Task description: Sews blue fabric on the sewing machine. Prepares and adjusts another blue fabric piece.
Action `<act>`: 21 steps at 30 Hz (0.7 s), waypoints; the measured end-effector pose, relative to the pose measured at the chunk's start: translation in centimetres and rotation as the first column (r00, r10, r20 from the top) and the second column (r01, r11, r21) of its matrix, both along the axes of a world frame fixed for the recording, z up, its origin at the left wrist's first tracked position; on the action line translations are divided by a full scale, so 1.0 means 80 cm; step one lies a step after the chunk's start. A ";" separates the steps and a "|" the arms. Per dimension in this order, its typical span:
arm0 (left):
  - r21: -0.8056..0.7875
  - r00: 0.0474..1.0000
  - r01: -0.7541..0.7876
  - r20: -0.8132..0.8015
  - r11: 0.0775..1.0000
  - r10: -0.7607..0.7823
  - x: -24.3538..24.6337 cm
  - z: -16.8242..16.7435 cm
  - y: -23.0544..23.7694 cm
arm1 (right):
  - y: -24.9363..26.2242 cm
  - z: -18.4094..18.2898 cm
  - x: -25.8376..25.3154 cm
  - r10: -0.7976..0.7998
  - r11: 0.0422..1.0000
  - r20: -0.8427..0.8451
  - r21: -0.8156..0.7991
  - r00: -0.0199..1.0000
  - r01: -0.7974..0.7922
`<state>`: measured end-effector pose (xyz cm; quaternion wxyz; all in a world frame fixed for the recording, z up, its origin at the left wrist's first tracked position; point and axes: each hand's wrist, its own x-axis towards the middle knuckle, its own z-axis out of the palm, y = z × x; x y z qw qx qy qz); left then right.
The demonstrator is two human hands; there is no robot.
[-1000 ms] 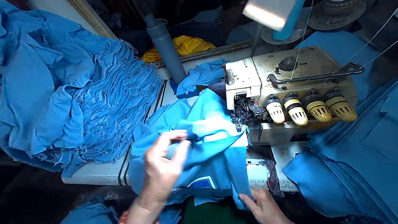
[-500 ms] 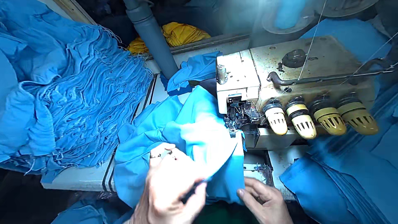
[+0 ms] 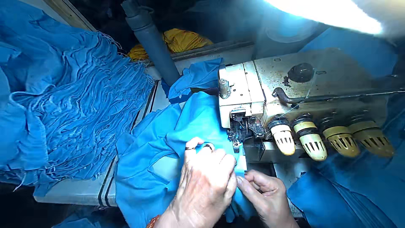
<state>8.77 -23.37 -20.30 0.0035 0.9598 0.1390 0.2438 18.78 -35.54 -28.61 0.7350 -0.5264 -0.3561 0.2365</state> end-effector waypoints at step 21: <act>-0.159 0.999 -0.008 0.031 0.987 0.013 -0.023 -0.002 -0.002 | -0.031 0.023 0.010 0.086 0.994 -0.050 -0.069 0.995 -0.090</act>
